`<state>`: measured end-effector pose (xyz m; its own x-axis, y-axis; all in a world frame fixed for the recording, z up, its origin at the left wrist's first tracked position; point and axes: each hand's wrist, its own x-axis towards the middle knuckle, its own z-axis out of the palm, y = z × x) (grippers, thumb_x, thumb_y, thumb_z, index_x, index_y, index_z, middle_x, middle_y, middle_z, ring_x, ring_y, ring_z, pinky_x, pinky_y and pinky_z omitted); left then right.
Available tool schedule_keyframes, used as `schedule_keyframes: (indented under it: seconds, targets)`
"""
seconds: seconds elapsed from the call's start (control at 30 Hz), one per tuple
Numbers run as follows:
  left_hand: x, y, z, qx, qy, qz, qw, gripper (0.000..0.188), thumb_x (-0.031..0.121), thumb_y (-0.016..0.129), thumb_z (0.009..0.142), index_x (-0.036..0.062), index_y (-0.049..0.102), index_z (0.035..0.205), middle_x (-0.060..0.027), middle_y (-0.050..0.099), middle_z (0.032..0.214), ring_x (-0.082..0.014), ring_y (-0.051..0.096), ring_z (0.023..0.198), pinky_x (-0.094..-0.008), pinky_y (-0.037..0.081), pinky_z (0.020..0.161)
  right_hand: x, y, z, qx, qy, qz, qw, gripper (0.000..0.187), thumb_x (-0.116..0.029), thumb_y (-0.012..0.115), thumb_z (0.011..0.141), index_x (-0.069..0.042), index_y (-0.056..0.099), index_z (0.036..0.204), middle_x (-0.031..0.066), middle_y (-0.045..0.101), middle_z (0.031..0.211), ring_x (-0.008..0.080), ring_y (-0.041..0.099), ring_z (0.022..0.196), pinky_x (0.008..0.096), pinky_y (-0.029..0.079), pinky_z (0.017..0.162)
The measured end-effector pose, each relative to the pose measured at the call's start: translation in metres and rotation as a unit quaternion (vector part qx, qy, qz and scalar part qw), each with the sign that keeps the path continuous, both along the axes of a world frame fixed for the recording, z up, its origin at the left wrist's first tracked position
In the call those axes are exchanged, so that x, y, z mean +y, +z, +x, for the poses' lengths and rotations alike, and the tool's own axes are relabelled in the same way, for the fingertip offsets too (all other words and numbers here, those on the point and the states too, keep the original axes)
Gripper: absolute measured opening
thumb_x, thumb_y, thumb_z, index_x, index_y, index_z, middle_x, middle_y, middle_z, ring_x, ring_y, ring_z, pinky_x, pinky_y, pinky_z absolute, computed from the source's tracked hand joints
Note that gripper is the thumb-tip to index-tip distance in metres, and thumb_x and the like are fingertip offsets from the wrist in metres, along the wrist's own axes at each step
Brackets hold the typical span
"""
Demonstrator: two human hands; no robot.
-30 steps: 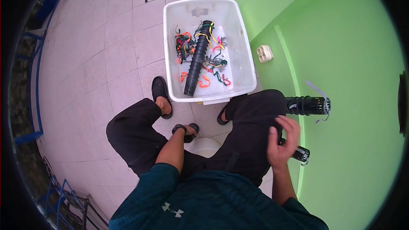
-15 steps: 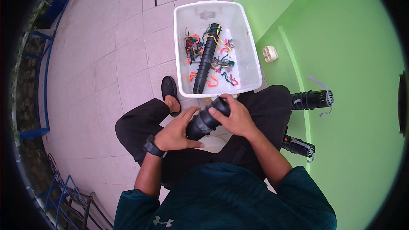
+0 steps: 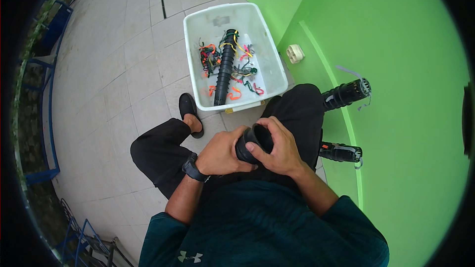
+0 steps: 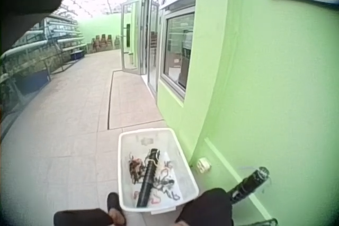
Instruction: Assemble plastic net pots by attaching color-coded support clips.
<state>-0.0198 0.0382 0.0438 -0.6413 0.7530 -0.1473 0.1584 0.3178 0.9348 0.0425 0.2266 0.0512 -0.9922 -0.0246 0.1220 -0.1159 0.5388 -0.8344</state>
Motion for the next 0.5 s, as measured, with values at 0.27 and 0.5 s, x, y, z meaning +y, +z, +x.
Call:
schedule_keyframes:
  seconds: [0.27, 0.5]
  targets:
    - [0.013, 0.015, 0.011, -0.035, -0.080, 0.008, 0.996, 0.067, 0.032, 0.087, 0.059, 0.0018, 0.059, 0.112, -0.0201, 0.068, 0.084, -0.0394, 0.067, 0.080, -0.0409, 0.052, 0.073, 0.008, 0.004, 0.036, -0.016, -0.043, -0.074, 0.996, 0.049, -0.034, 0.076, 0.080, 0.003, 0.058, 0.107, 0.0165, 0.059, 0.094, 0.0318, 0.062, 0.088, 0.0373, 0.050, 0.078]
    - [-0.044, -0.024, 0.027, -0.224, -0.144, 0.089, 0.960, 0.057, 0.018, 0.089, 0.068, 0.0054, 0.059, 0.115, -0.0011, 0.060, 0.108, -0.0136, 0.056, 0.106, -0.0281, 0.043, 0.094, 0.116, 0.029, 0.025, 0.105, -0.144, -0.306, 0.935, 0.053, -0.037, 0.069, 0.085, -0.004, 0.052, 0.122, 0.0078, 0.053, 0.113, 0.0190, 0.057, 0.094, 0.0336, 0.048, 0.082]
